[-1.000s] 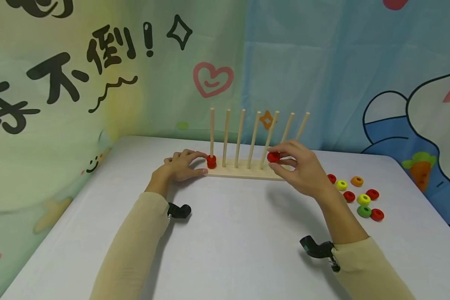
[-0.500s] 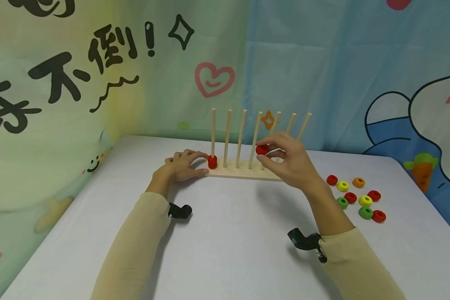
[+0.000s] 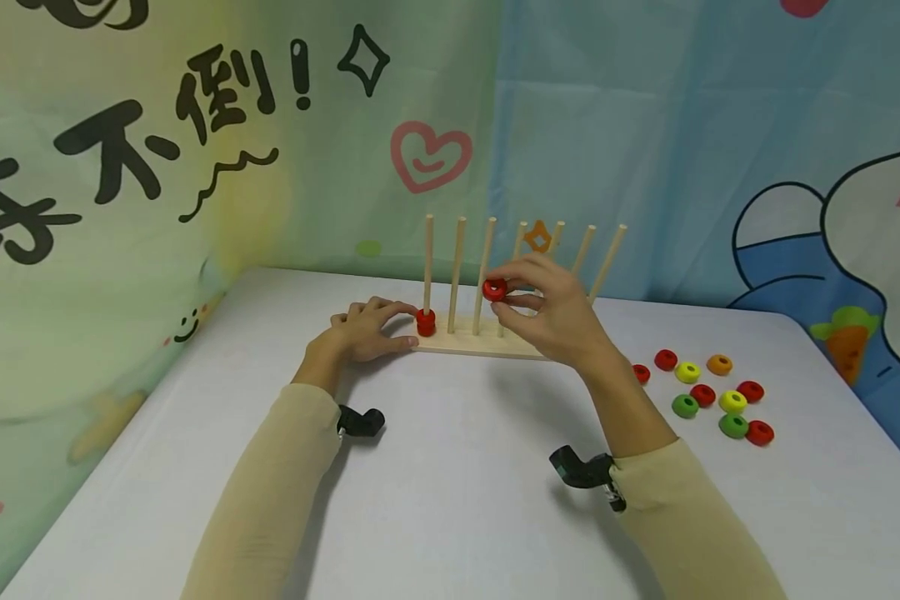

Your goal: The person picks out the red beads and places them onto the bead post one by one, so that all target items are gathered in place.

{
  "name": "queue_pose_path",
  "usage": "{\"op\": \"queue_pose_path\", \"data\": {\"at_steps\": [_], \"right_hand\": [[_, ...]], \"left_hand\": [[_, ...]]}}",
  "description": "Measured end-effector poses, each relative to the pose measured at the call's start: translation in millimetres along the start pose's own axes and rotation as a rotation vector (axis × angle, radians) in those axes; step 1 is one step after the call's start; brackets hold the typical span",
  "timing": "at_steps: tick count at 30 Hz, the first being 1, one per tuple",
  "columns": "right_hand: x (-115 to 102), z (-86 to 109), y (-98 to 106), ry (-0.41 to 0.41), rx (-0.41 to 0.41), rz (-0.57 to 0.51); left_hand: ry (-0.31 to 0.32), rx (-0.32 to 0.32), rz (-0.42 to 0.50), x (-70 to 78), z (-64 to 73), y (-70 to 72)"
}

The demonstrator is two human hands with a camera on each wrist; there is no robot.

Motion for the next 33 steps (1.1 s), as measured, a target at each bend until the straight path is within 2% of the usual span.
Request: {"op": "queue_pose_path", "data": {"at_steps": [8,16,23,26,33], "right_hand": [[-6.8,-14.0,-10.7,0.008,0.028,-0.03],[17.4,-25.6,-22.4,0.03,0.075,-0.037],[17.6,-35.6,-24.6,0.052,0.136,-0.073],[12.6,-41.0,-25.8,0.048,0.159,-0.08],[-18.8,-53.4,-21.3,0.021,0.213,-0.013]], "left_hand": [[0.002,0.001,-0.015,-1.2,-0.5,0.3],[0.007,0.005,-0.024,-1.7,0.0,1.3],[0.011,0.0,-0.029,-3.4,-2.4,0.3],[0.01,-0.002,-0.019,-3.2,-2.5,0.4],[0.016,-0.007,-0.02,-5.1,-1.7,-0.6]]}}
Point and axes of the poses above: each hand's wrist, its own z-axis away from the middle knuckle, its own y-axis out of the back of the hand, x = y × z, the point moved 10 cm from there along -z, towards the middle knuckle, and after that the axes turned 9 degrees about z, right-handed, at the moved point
